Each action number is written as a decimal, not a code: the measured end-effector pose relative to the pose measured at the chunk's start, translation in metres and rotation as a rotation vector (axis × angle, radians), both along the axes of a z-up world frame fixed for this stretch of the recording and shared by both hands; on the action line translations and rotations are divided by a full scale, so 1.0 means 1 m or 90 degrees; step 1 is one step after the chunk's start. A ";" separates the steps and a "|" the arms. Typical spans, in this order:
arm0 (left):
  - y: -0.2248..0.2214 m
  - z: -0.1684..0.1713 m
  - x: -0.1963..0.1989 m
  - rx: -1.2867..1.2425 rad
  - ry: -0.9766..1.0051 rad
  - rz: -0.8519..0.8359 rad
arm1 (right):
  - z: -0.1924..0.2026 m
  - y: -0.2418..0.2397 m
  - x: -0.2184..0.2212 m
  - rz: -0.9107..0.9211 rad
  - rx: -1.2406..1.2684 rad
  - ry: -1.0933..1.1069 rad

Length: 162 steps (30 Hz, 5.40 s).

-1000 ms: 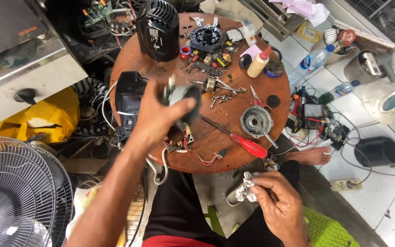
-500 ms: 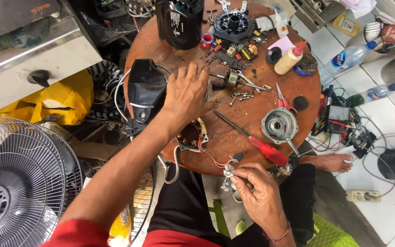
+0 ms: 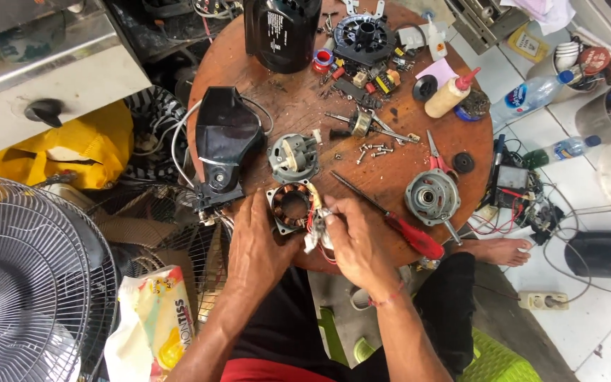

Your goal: Cleaning and reassembling the internal components of an electric fan motor on a workbench.

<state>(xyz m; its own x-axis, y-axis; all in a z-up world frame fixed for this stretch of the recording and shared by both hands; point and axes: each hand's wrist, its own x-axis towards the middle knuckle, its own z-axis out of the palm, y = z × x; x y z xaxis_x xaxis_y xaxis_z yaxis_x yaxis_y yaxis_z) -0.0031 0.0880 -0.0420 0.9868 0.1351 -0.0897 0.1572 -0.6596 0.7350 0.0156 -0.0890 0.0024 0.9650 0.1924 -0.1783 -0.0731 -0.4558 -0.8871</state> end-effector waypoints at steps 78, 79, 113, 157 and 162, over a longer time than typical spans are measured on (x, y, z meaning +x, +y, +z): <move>0.007 0.019 -0.008 -0.743 -0.128 -0.361 | 0.082 -0.052 -0.019 0.094 -0.221 -0.572; 0.008 0.017 -0.007 -0.744 -0.130 -0.364 | 0.087 -0.046 -0.018 0.092 -0.224 -0.574; 0.008 0.023 -0.012 -0.318 -0.292 -0.330 | 0.068 -0.028 -0.035 0.208 -0.117 -0.169; 0.014 0.041 -0.015 -0.282 -0.332 -0.458 | 0.080 -0.046 -0.037 0.387 -0.359 -0.504; 0.013 0.038 -0.014 -0.348 -0.331 -0.484 | 0.093 -0.070 -0.030 0.379 -0.115 -0.371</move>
